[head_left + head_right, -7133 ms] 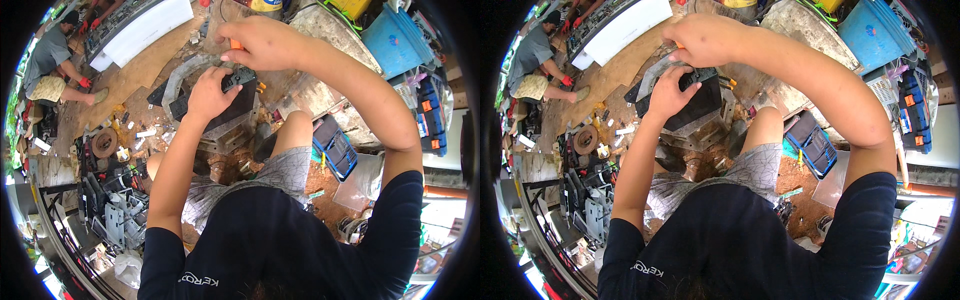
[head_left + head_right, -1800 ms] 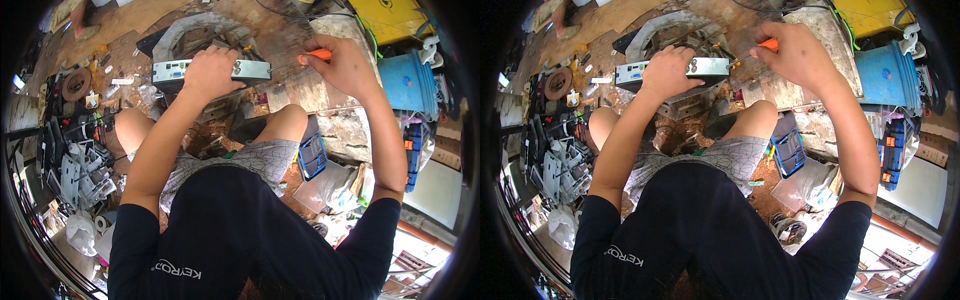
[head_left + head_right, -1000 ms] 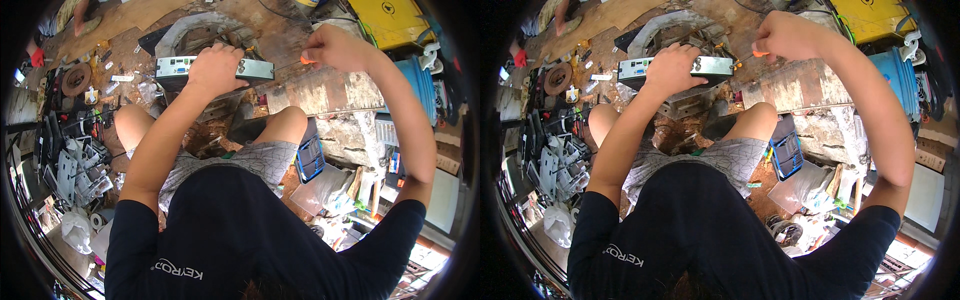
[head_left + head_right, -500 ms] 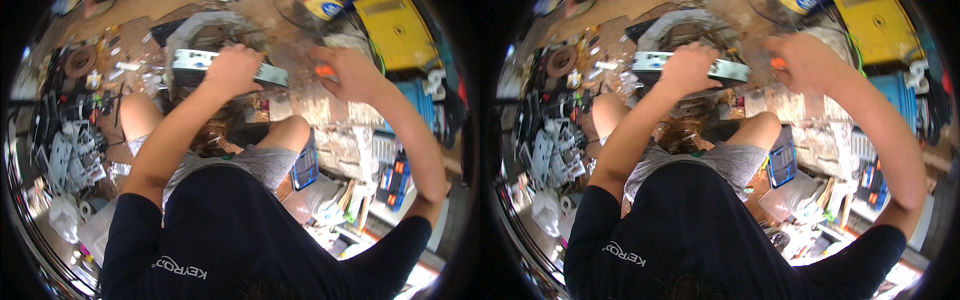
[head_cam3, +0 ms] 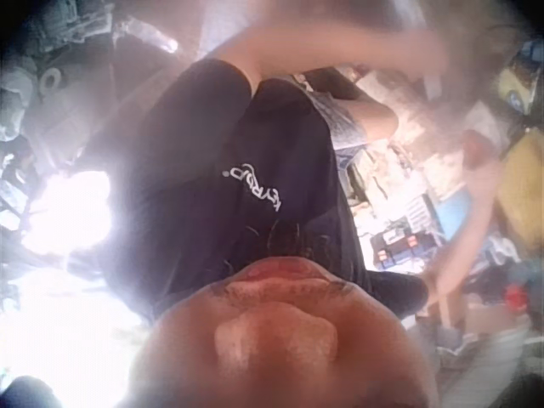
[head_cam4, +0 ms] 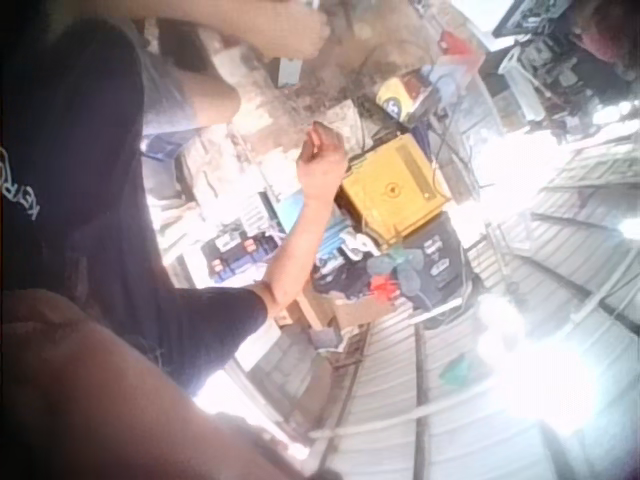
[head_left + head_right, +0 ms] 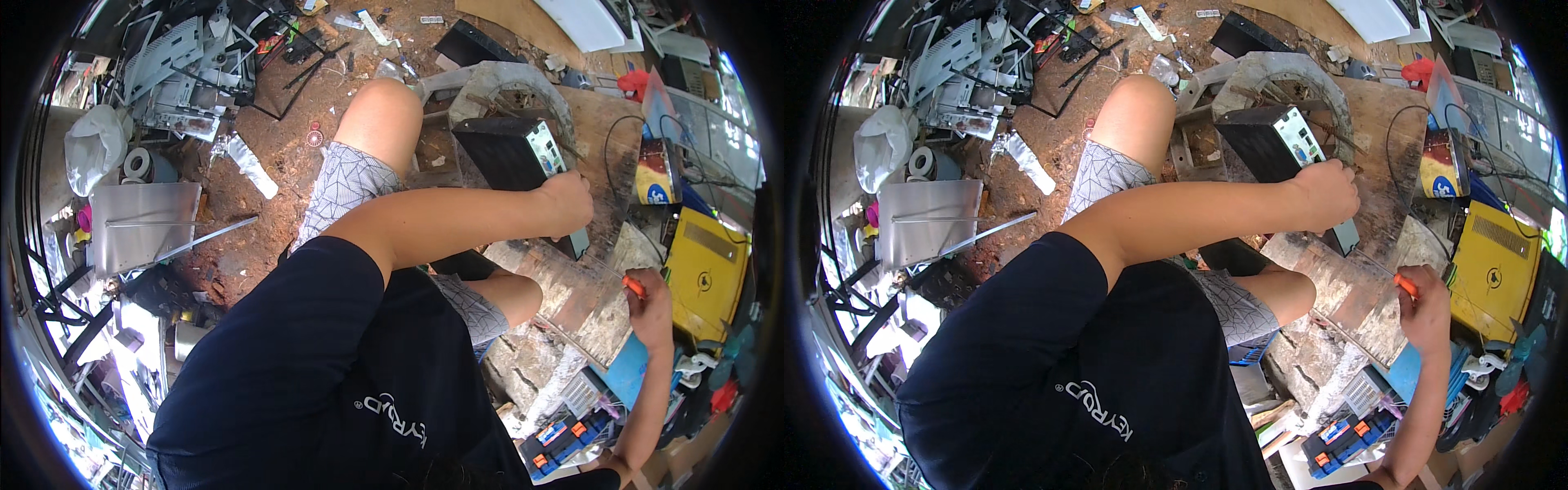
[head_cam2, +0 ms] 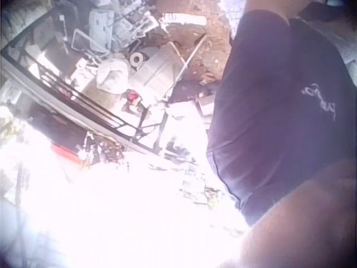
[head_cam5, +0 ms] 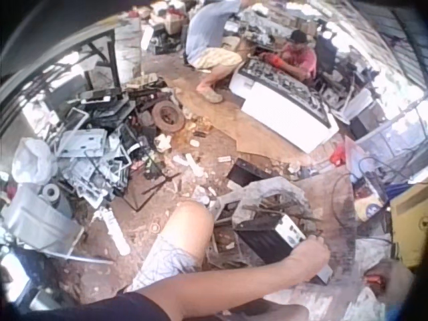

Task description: The person uses a screwdriver to remove screws and disassemble the metal casing of an electronic device, then removes internal components and circuit boards.

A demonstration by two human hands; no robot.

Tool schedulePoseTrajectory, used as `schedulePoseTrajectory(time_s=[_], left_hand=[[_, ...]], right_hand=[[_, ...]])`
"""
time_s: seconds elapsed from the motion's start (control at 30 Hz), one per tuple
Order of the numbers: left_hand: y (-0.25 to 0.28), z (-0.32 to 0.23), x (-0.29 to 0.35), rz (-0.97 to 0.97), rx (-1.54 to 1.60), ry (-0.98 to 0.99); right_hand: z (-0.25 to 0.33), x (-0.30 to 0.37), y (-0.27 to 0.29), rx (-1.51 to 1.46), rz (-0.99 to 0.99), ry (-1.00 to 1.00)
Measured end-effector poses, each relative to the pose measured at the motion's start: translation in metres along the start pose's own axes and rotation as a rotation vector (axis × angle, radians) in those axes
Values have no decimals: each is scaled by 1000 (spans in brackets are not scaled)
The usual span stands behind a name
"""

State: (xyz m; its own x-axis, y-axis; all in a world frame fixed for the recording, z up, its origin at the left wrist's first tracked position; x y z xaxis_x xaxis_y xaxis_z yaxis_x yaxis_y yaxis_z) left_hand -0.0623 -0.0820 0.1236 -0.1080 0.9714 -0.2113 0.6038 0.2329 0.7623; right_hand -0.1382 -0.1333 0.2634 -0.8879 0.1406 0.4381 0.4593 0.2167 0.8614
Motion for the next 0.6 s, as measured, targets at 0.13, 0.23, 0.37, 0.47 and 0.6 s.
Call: schedulePoseTrajectory(time_s=[0.13, 0.23, 0.37, 0.47, 0.6], left_hand=[[-2, 0, -3, 50, 26, 13], [7, -1, -1, 74, 67, 18], [11, 3, -4, 40, 34, 18], [8, 2, -9, 63, -15, 8], [6, 1, -10, 67, -52, 21]], right_hand=[[3, 6, 5, -113, -67, -82], [-50, 15, -12, -382, -233, -265], [-53, 19, -2, -424, -403, -332], [-50, 28, -8, -203, -244, -438], [-40, 32, -6, -143, -291, -408]])
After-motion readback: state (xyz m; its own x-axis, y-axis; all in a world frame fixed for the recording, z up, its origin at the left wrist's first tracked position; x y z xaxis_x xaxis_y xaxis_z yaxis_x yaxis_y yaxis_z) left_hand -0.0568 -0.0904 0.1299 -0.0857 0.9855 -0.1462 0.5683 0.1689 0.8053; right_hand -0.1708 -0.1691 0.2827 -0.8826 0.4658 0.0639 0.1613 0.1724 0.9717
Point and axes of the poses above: each hand's wrist, its own x-axis away from the middle knuckle, its own y-axis out of the back of the hand, z = x × y, the point moved 10 cm from there along -x, towards the middle knuckle, and after that the axes turned 15 degrees about x, right-handed, at the moved point
